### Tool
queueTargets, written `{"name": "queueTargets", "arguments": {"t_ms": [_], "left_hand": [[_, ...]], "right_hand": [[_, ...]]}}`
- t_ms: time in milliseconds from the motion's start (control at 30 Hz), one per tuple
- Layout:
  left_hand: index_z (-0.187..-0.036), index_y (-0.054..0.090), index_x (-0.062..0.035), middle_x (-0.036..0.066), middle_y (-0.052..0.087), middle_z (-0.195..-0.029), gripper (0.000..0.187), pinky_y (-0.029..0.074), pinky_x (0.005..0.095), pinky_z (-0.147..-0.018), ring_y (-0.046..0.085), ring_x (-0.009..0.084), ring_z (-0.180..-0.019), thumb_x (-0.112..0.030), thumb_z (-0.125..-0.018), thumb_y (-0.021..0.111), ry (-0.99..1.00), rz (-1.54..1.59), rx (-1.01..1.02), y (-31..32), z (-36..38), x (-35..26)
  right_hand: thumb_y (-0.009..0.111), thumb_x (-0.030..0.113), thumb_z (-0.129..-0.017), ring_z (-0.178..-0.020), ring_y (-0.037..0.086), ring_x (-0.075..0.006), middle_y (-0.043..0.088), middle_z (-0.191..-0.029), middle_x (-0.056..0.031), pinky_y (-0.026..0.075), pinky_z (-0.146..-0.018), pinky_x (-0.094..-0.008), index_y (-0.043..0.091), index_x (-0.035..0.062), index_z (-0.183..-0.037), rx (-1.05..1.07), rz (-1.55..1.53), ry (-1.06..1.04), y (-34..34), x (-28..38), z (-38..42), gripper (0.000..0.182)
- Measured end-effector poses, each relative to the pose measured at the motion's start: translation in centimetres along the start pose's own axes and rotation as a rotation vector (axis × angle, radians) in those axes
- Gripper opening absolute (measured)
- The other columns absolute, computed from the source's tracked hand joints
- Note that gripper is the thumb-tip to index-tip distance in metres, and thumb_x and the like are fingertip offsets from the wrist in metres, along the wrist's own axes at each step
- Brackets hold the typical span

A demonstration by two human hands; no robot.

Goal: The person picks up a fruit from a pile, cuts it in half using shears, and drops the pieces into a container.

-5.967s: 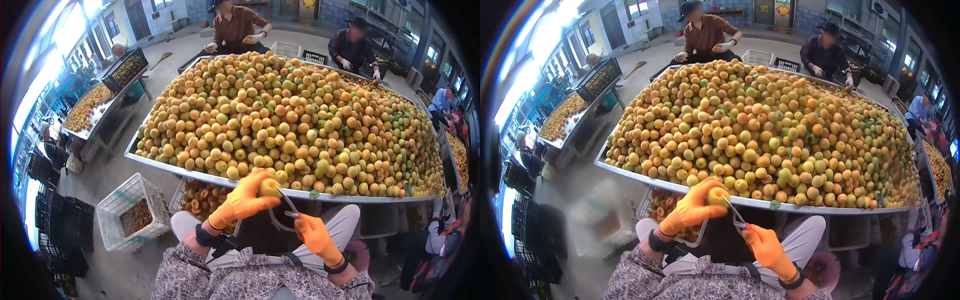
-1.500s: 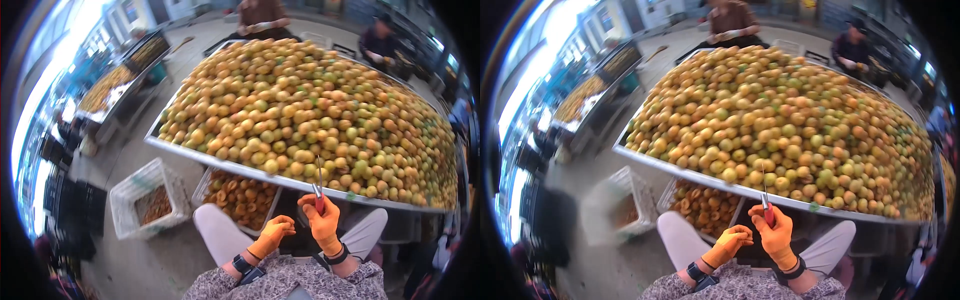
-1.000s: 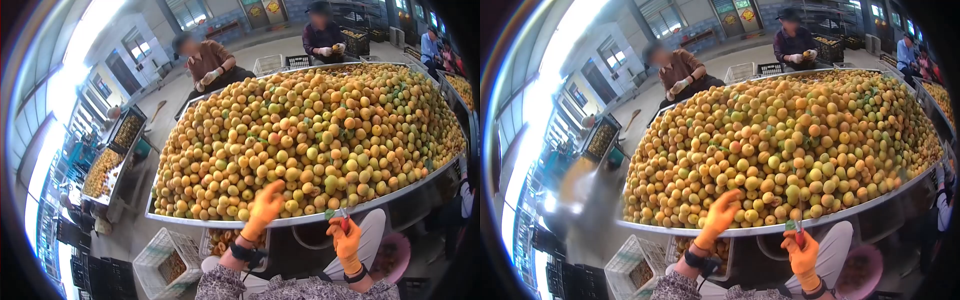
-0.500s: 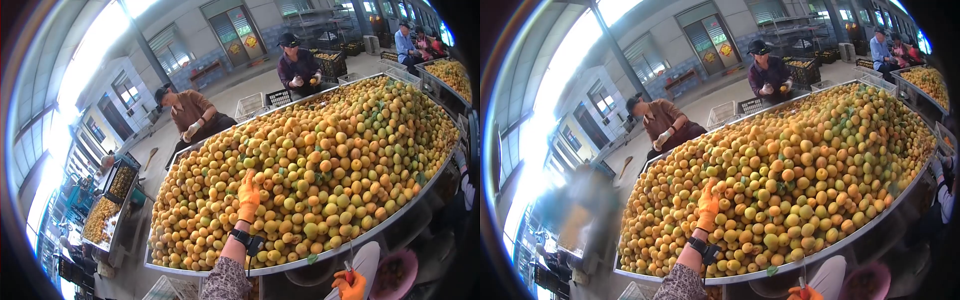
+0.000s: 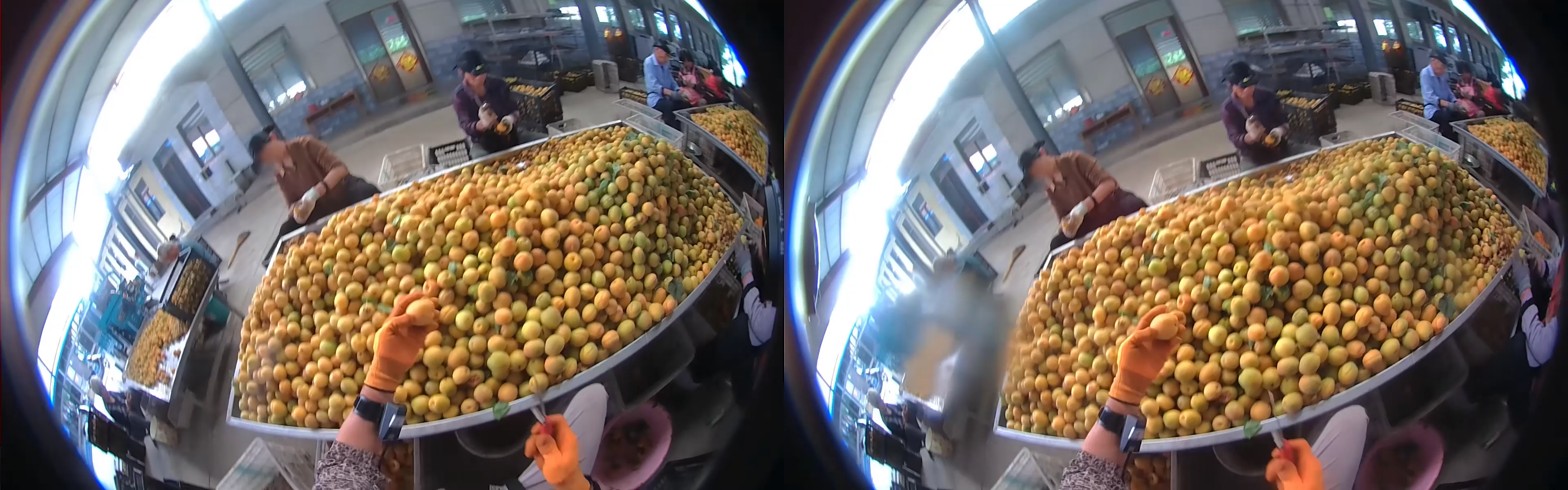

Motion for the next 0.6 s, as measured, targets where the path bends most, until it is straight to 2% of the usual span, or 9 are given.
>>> {"name": "queueTargets", "arguments": {"t_ms": [33, 100, 167, 200, 267, 367, 433, 467, 600], "left_hand": [[-0.133, 0.048, 0.0007, 0.022, 0.055, -0.128, 0.053, 0.05, 0.0361, -0.089, 0.058, 0.0319, -0.11, -0.017, -0.084, 0.06, -0.043, 0.167, 0.04, 0.4, 2.5, 0.9], [-0.132, 0.048, 0.0009, 0.023, 0.055, -0.128, 0.054, 0.051, 0.0361, -0.087, 0.059, 0.0325, -0.11, -0.021, -0.084, 0.06, -0.137, 0.275, -0.035, 2.3, 8.0, 1.9], [-0.129, 0.05, 0.0012, 0.021, 0.058, -0.122, 0.051, 0.052, 0.035, -0.079, 0.061, 0.0303, -0.103, -0.028, -0.089, 0.061, -0.183, 0.263, -0.087, 2.6, 12.7, 3.6], [-0.128, 0.05, 0.0011, 0.02, 0.059, -0.119, 0.049, 0.052, 0.0334, -0.076, 0.062, 0.0287, -0.1, -0.029, -0.09, 0.06, -0.188, 0.302, -0.096, 2.8, 14.6, 4.3], [-0.124, 0.052, 0.0004, 0.018, 0.06, -0.111, 0.046, 0.047, 0.0279, -0.067, 0.06, 0.0238, -0.094, -0.035, -0.094, 0.056, -0.197, 0.299, -0.159, 3.9, 17.9, 4.8], [-0.12, 0.055, -0.0032, 0.012, 0.061, -0.113, 0.041, 0.045, 0.0262, -0.077, 0.059, 0.0184, -0.098, -0.039, -0.1, 0.046, -0.15, 0.34, -0.137, 3.1, 21.4, 6.0], [-0.116, 0.055, -0.0048, 0.009, 0.06, -0.109, 0.04, 0.045, 0.0255, -0.076, 0.058, 0.0166, -0.098, -0.04, -0.101, 0.044, -0.124, 0.291, -0.169, 4.3, 22.4, 5.4], [-0.116, 0.055, -0.0049, 0.009, 0.06, -0.11, 0.04, 0.045, 0.0254, -0.076, 0.058, 0.0161, -0.098, -0.04, -0.101, 0.044, -0.128, 0.266, -0.194, 4.4, 23.0, 5.3], [-0.116, 0.055, -0.0053, 0.01, 0.061, -0.11, 0.036, 0.045, 0.024, -0.073, 0.06, 0.0153, -0.094, -0.037, -0.102, 0.044, -0.127, 0.196, -0.249, 4.9, 24.2, 4.9]], "right_hand": [[0.062, 0.029, -0.094, -0.045, 0.041, -0.0055, 0.06, -0.067, -0.0066, 0.029, -0.04, -0.0196, 0.055, 0.0023, -0.093, 0.025, -0.035, 0.018, 1.3, 0.3, -0.5, 0.027], [0.057, 0.042, -0.096, -0.045, 0.039, -0.0061, 0.054, -0.064, -0.0044, 0.029, -0.041, -0.0203, 0.05, 0.0051, -0.091, 0.164, 0.076, 0.08, 4.0, 1.1, -0.8, 0.038], [0.059, 0.025, -0.097, -0.054, 0.042, -0.0048, 0.052, -0.067, -0.0016, 0.031, -0.047, -0.0196, 0.056, -0.0004, -0.1, 0.269, -0.04, 0.235, 5.5, 0.3, -0.7, 0.026], [0.054, 0.037, -0.099, -0.052, 0.038, -0.0045, 0.047, -0.063, 0.0, 0.028, -0.046, -0.0198, 0.053, 0.002, -0.099, 0.369, 0.003, 0.186, 6.7, 0.0, -0.7, 0.036], [0.054, 0.042, -0.098, -0.052, 0.036, -0.0037, 0.046, -0.062, 0.0017, 0.027, -0.046, -0.02, 0.054, 0.0023, -0.098, 0.435, 0.081, 0.183, 8.1, -1.0, -0.2, 0.039], [0.053, 0.042, -0.098, -0.052, 0.036, -0.0035, 0.044, -0.06, 0.0029, 0.028, -0.047, -0.0209, 0.054, 0.0024, -0.095, 0.469, 0.175, 0.176, 9.7, -2.2, 0.8, 0.04], [0.053, 0.039, -0.099, -0.053, 0.037, -0.0035, 0.044, -0.06, 0.0025, 0.028, -0.048, -0.0213, 0.054, 0.0023, -0.094, 0.501, 0.225, 0.151, 10.4, -2.7, 1.6, 0.037], [0.053, 0.046, -0.097, -0.048, 0.03, -0.0035, 0.037, -0.058, 0.0041, 0.02, -0.044, -0.0223, 0.052, 0.0021, -0.093, 0.507, 0.209, 0.135, 10.9, -2.7, 2.0, 0.044], [0.053, 0.044, -0.097, -0.049, 0.031, -0.0032, 0.038, -0.059, 0.0046, 0.021, -0.045, -0.0214, 0.053, 0.0024, -0.093, 0.503, 0.26, 0.108, 11.3, -3.3, 2.9, 0.042]]}}
Point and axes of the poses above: each hand's wrist, its own z-axis away from the middle knuckle, its own y-axis out of the palm, x = y × z, the point moved 3 cm from there along -z, towards the middle knuckle
